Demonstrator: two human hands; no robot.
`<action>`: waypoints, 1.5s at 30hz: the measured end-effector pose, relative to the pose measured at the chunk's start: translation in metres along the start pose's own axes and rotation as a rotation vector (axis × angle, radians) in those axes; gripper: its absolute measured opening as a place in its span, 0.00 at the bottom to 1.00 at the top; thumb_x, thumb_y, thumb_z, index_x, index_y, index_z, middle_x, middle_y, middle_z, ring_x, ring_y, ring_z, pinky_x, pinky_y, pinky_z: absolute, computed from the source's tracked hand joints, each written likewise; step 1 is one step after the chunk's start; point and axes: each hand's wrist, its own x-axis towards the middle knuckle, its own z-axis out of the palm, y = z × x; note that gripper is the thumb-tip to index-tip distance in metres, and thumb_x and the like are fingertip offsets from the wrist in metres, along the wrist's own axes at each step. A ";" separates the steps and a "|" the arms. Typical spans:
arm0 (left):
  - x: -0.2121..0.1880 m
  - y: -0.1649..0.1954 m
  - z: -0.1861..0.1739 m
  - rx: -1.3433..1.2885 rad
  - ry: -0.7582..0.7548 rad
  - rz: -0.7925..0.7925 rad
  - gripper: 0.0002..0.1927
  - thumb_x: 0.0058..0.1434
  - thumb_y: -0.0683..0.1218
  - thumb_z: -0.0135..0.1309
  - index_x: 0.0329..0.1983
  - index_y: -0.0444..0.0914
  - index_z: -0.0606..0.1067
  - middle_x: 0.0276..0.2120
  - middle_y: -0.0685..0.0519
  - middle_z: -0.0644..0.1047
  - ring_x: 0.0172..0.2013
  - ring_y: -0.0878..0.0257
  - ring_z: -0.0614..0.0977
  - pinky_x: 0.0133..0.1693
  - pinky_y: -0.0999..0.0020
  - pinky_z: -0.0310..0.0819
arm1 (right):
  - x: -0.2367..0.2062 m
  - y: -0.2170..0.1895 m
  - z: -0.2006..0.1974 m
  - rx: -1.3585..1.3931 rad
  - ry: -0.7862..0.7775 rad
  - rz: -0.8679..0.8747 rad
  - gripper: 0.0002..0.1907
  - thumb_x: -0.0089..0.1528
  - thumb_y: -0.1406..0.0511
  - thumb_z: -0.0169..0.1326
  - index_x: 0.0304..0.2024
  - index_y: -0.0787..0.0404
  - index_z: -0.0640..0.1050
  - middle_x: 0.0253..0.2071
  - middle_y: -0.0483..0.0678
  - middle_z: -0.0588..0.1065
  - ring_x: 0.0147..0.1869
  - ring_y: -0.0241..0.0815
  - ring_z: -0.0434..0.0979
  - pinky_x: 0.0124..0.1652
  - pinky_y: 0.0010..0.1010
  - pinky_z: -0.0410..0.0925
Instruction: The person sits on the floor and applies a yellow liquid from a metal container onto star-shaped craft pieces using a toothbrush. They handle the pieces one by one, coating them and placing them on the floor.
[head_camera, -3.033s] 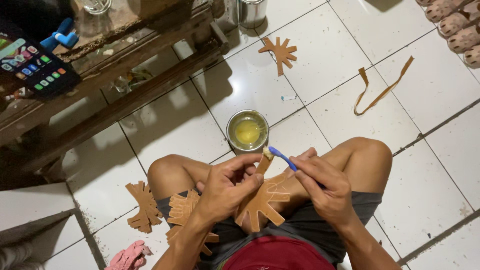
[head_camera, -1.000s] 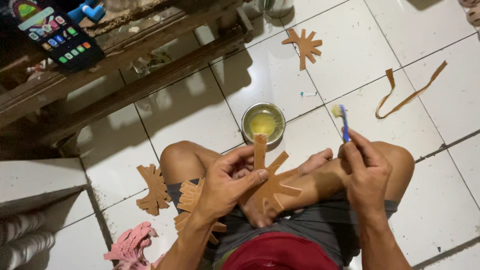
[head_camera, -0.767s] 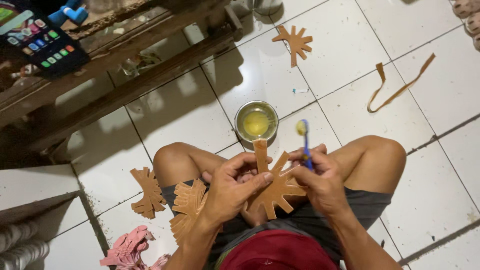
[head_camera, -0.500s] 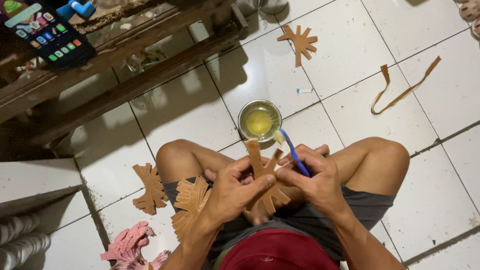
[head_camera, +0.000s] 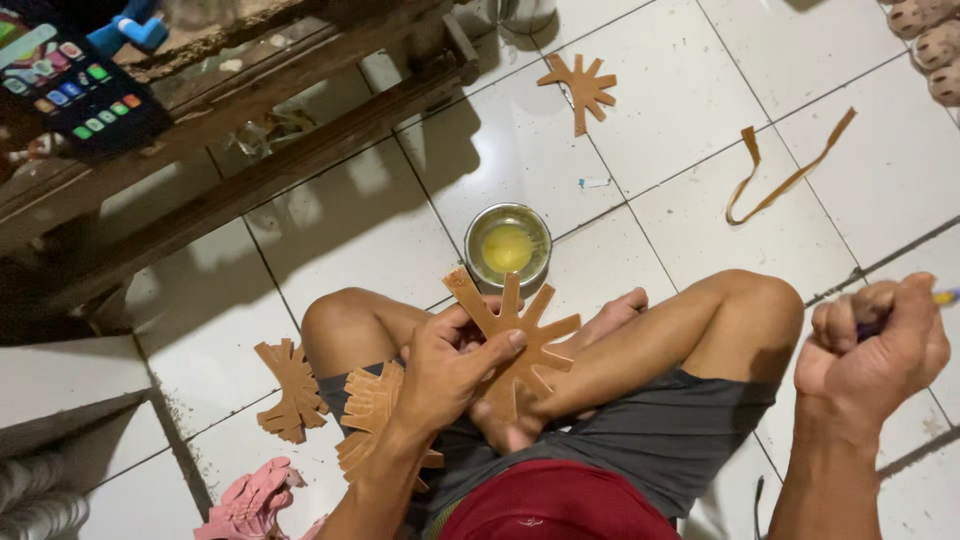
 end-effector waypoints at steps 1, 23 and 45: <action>0.002 -0.002 0.003 -0.041 -0.017 0.000 0.20 0.61 0.41 0.63 0.56 0.30 0.78 0.32 0.57 0.79 0.26 0.77 0.71 0.26 0.83 0.64 | -0.003 -0.003 -0.002 -0.061 -0.016 -0.083 0.23 0.80 0.62 0.51 0.28 0.57 0.72 0.24 0.40 0.67 0.22 0.26 0.60 0.23 0.19 0.55; -0.009 0.037 0.015 0.229 -0.147 0.022 0.20 0.63 0.42 0.60 0.57 0.31 0.77 0.27 0.59 0.75 0.25 0.76 0.70 0.26 0.82 0.64 | -0.062 -0.006 0.100 -0.714 -0.734 -0.084 0.14 0.62 0.76 0.56 0.51 0.66 0.81 0.33 0.45 0.76 0.31 0.30 0.71 0.29 0.22 0.61; -0.014 0.030 0.010 0.043 -0.215 0.040 0.20 0.67 0.42 0.58 0.61 0.31 0.76 0.25 0.61 0.73 0.24 0.76 0.70 0.28 0.78 0.64 | -0.060 -0.008 0.099 -0.640 -0.789 0.010 0.14 0.62 0.78 0.54 0.49 0.69 0.81 0.37 0.49 0.79 0.36 0.35 0.75 0.34 0.23 0.67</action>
